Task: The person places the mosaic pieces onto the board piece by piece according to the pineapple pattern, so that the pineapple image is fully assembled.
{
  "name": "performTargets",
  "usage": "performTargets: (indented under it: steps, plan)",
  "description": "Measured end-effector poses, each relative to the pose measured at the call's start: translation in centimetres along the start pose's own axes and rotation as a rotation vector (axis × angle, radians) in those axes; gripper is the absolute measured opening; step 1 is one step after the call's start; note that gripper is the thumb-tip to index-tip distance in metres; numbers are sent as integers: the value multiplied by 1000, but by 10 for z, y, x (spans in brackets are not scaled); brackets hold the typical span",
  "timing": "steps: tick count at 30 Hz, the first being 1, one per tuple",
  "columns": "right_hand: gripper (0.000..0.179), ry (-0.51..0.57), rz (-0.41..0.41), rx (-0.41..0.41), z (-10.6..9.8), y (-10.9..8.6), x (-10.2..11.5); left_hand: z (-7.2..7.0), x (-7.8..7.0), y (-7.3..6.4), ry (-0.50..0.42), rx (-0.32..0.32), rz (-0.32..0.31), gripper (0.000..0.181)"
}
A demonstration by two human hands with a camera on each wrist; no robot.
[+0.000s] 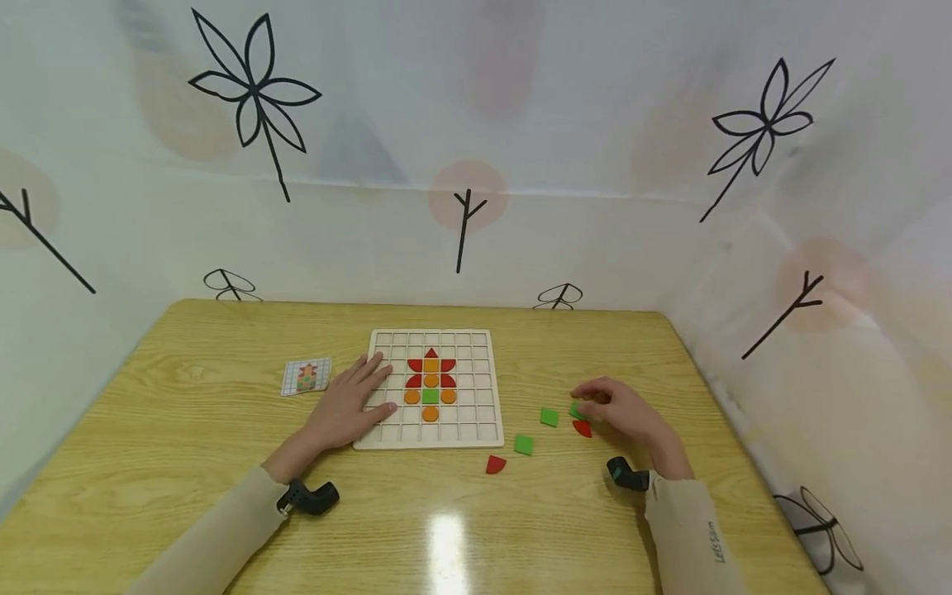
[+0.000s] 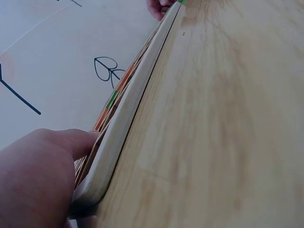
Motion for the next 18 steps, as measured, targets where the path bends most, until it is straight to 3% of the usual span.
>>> performTargets:
  steps: [6,18]
  plan:
    - [39,63,27,23,0,2,-4,0,0,-1,2,12,-5,70]
    - [28,45,60,16,1,4,-1,0,0,-1,9,7,6,70]
Point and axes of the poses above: each hand's wrist, its own y-axis towards the middle knuckle, its own z-axis out of the palm, x = y × z, the point moved 9 cm from there along y, towards the middle knuckle, and after that the axes turned 4 degrees about -z, right-handed, at the moved point
